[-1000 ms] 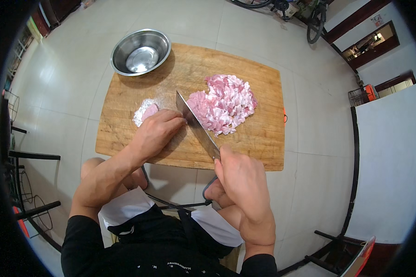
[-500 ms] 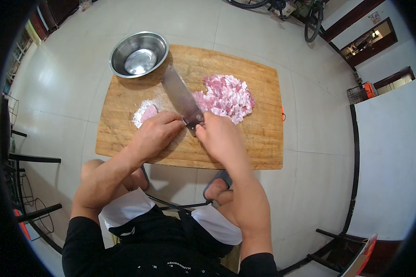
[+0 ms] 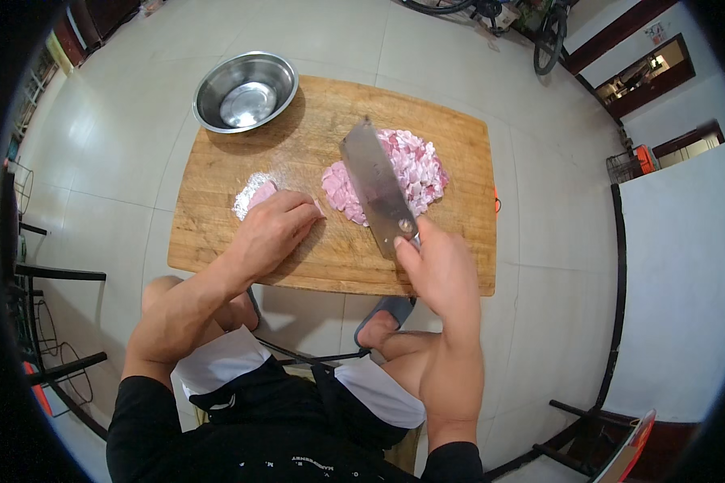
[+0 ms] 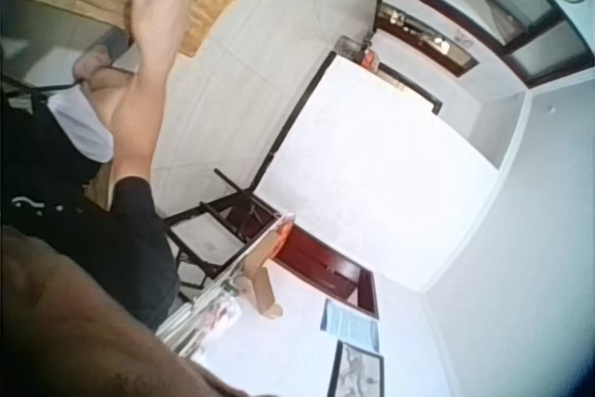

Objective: The person is sitting on the floor and using a cleaver to chop a piece of raw meat into small pieces on a wooden cutting board. The chopped meat accumulates on the board throughout the clip.

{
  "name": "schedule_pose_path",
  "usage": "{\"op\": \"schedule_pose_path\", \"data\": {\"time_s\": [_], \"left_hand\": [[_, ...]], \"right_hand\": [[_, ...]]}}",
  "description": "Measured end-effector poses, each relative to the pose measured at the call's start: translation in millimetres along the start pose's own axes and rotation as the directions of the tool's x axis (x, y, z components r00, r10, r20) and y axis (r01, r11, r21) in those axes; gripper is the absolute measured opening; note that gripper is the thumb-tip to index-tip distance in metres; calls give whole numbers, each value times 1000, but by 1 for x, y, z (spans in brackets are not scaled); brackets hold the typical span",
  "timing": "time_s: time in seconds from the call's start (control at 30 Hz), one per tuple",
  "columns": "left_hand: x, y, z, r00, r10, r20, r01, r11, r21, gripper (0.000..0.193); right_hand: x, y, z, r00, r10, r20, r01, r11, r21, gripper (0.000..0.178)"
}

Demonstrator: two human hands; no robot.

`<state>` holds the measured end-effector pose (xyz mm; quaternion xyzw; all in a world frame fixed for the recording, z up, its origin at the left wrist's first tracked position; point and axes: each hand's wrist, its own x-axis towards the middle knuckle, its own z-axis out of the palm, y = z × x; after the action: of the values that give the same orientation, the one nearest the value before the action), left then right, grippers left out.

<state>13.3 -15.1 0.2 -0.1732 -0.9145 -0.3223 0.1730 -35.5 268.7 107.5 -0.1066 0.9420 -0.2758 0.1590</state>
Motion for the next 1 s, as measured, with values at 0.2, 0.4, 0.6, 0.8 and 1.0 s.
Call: {"op": "schedule_pose_path", "data": {"time_s": [0.2,0.4,0.6,0.8,1.0], "left_hand": [[0,0,0,1000,11,9,-11,999,36,11],[0,-1,-1,999,34,-4,-34,999,37,11],[2,-4,2,999,-5,41,5,1000,0,12],[-1,-4,-7,999,7,54,-6,1000,-7,13],[2,-3,5,998,59,-17,-59,998,-33,15]], "right_hand": [[-37,-21,10,983,-180,-33,169,964,-205,25],[-50,-31,18,975,-221,-9,211,940,-267,24],[-40,-39,19,978,-186,97,206,936,-285,24],[-2,-53,46,963,-265,47,268,925,-269,27],[53,-15,45,985,-129,112,110,980,165,26]]}}
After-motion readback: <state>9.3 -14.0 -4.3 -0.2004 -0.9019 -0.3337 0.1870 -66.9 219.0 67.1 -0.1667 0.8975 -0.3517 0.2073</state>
